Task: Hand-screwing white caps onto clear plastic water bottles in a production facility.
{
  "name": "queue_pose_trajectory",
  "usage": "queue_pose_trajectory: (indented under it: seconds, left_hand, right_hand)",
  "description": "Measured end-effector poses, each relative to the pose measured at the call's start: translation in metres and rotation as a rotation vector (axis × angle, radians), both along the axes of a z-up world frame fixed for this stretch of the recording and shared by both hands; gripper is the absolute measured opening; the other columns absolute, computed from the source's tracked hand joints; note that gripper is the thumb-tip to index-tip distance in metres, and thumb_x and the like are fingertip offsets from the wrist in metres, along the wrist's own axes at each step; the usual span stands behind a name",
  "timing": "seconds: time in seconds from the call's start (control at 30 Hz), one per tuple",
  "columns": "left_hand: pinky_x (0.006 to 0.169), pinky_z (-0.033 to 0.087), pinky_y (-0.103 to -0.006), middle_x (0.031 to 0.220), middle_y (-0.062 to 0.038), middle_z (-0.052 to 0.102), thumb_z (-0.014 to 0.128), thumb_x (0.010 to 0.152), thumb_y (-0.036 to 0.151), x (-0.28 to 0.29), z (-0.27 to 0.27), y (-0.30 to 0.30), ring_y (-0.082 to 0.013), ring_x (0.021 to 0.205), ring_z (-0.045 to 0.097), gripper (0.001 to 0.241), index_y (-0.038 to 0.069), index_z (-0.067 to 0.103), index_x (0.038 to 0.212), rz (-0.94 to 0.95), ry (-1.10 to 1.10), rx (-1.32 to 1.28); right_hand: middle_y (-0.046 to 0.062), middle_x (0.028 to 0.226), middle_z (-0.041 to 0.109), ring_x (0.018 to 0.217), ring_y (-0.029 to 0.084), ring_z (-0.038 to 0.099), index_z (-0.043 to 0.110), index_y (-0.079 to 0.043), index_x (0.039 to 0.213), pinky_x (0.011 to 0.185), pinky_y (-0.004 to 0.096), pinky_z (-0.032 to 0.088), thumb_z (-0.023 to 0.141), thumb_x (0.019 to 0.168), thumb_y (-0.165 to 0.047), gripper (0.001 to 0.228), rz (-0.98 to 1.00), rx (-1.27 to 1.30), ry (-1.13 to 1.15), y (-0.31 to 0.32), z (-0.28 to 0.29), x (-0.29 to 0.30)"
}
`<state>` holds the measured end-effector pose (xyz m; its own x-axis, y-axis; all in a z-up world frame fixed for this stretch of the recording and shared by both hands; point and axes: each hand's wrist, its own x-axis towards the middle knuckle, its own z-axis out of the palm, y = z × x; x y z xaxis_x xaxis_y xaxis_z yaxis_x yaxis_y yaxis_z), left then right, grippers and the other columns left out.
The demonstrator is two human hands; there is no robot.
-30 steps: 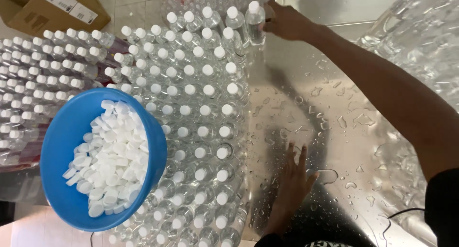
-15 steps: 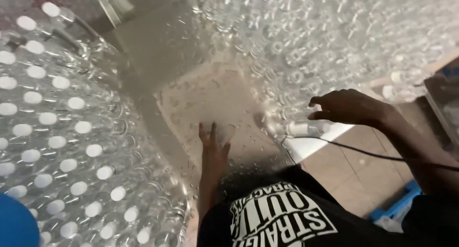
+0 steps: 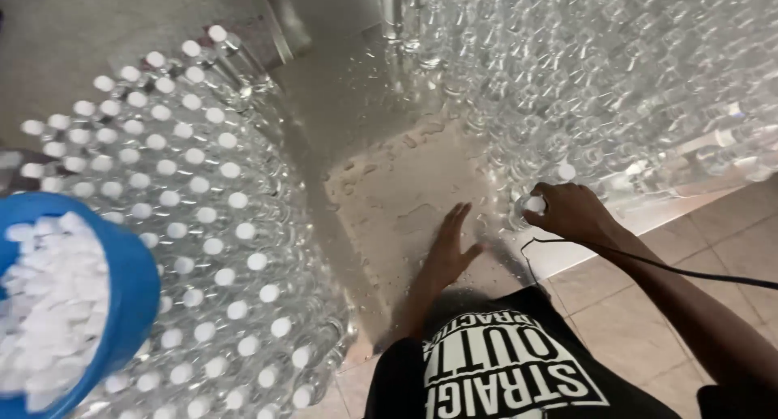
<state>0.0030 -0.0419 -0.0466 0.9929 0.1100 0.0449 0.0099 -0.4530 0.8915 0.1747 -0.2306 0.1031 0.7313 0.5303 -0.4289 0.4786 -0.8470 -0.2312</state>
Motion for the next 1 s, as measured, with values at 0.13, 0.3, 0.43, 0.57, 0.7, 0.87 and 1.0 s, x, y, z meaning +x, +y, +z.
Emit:
queue_pose_trajectory:
  seconds: [0.13,0.3,0.43,0.57,0.7,0.87,1.0]
  left_hand:
    - [0.128,0.027,-0.0539,0.172,-0.019,0.027,0.084,0.073,0.054,0.013,0.007,-0.002,-0.0405,0.16,0.024,0.119,0.008,0.025,0.166,0.077,-0.197,0.101]
    - [0.112,0.049,-0.0504,0.147,-0.023,0.06,0.087,0.077,0.046,-0.012,0.082,0.023,-0.0358,0.138,0.059,0.101,0.007,0.042,0.159,0.276,-0.089,-0.216]
    - [0.089,0.065,-0.046,0.118,-0.016,0.073,0.078,0.081,0.043,-0.021,0.076,0.05,-0.0309,0.101,0.076,0.086,0.01,0.048,0.154,0.401,0.072,-0.465]
    - [0.093,0.062,-0.0441,0.118,-0.012,0.073,0.08,0.084,0.033,-0.038,0.054,0.071,-0.0245,0.105,0.074,0.069,0.006,0.054,0.142,0.58,0.076,-0.618]
    - [0.095,0.057,-0.0408,0.117,-0.015,0.074,0.081,0.087,0.028,-0.053,0.03,0.08,-0.0269,0.108,0.072,0.064,0.002,0.056,0.139,0.653,0.058,-0.585]
    - [0.093,0.06,-0.0383,0.123,-0.014,0.072,0.082,0.083,0.031,-0.053,-0.007,0.088,-0.0251,0.111,0.071,0.076,0.002,0.05,0.146,0.555,0.034,-0.758]
    - [0.089,0.061,-0.0393,0.123,-0.017,0.066,0.087,0.078,0.045,-0.056,0.024,0.088,-0.0256,0.108,0.068,0.094,0.0,0.045,0.149,0.381,0.087,-0.833]
  right_hand:
    - [0.015,0.086,0.079,0.083,0.036,0.076,0.073,-0.008,0.113,0.078,0.047,0.059,0.073,0.081,-0.046,0.05,0.223,0.182,-0.064,0.047,0.013,0.003]
    - [0.012,0.079,0.08,0.072,0.031,0.076,0.079,-0.011,0.106,0.069,0.045,0.061,0.074,0.085,-0.049,0.044,0.208,0.249,0.212,0.109,0.06,-0.002]
    - [0.013,0.076,0.079,0.069,0.032,0.077,0.068,-0.011,0.125,0.07,0.044,0.06,0.068,0.088,-0.053,0.056,0.286,0.249,0.154,0.159,0.039,0.012]
    - [0.012,0.084,0.077,0.076,0.03,0.075,0.053,-0.014,0.145,0.076,0.044,0.06,0.059,0.093,-0.059,0.069,0.415,0.17,0.064,0.192,0.035,0.015]
    - [0.013,0.112,0.072,0.095,0.028,0.074,0.054,-0.016,0.145,0.087,0.043,0.059,0.056,0.097,-0.051,0.06,0.557,0.239,0.166,0.204,0.017,0.013]
    - [0.013,0.135,0.063,0.116,0.031,0.065,0.057,-0.014,0.142,0.097,0.046,0.053,0.055,0.101,-0.034,0.046,0.866,0.524,0.291,0.229,0.005,0.011]
    - [0.007,0.134,0.066,0.117,0.027,0.067,0.062,-0.016,0.137,0.099,0.043,0.055,0.058,0.099,-0.028,0.04,0.916,0.44,0.453,0.24,0.004,0.019]
